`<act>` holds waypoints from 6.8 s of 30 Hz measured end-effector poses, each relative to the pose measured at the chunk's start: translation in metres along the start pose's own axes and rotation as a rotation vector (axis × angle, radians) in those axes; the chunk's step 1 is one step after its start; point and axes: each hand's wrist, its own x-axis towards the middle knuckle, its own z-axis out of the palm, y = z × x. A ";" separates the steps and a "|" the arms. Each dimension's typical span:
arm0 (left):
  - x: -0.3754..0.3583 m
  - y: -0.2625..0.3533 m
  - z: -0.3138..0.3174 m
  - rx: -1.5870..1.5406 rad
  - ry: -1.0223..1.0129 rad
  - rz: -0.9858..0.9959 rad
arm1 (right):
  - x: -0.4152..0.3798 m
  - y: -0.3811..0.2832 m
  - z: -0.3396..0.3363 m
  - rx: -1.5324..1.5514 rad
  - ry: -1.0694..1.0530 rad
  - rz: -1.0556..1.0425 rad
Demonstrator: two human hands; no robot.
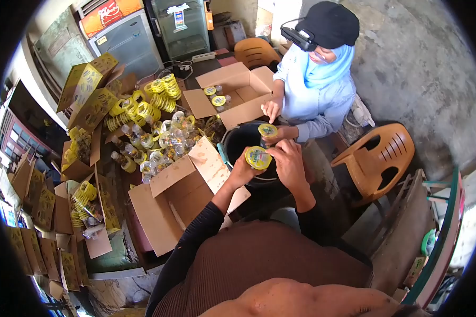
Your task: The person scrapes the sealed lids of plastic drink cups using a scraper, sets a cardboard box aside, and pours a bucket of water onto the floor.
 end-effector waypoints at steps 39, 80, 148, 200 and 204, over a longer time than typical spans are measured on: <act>-0.004 -0.007 0.022 0.470 0.217 0.021 | -0.020 -0.002 0.025 0.066 0.086 0.223; 0.038 -0.015 -0.004 -0.232 0.120 -0.421 | -0.065 0.058 -0.035 0.210 0.275 0.456; -0.013 0.049 -0.075 0.308 0.194 0.040 | -0.097 0.059 -0.014 0.208 0.133 0.523; -0.204 -0.200 -0.137 0.382 0.863 -0.403 | -0.094 0.002 -0.014 0.114 0.089 0.469; -0.215 -0.109 -0.114 0.171 0.861 -0.281 | -0.071 0.008 0.007 0.198 0.073 0.431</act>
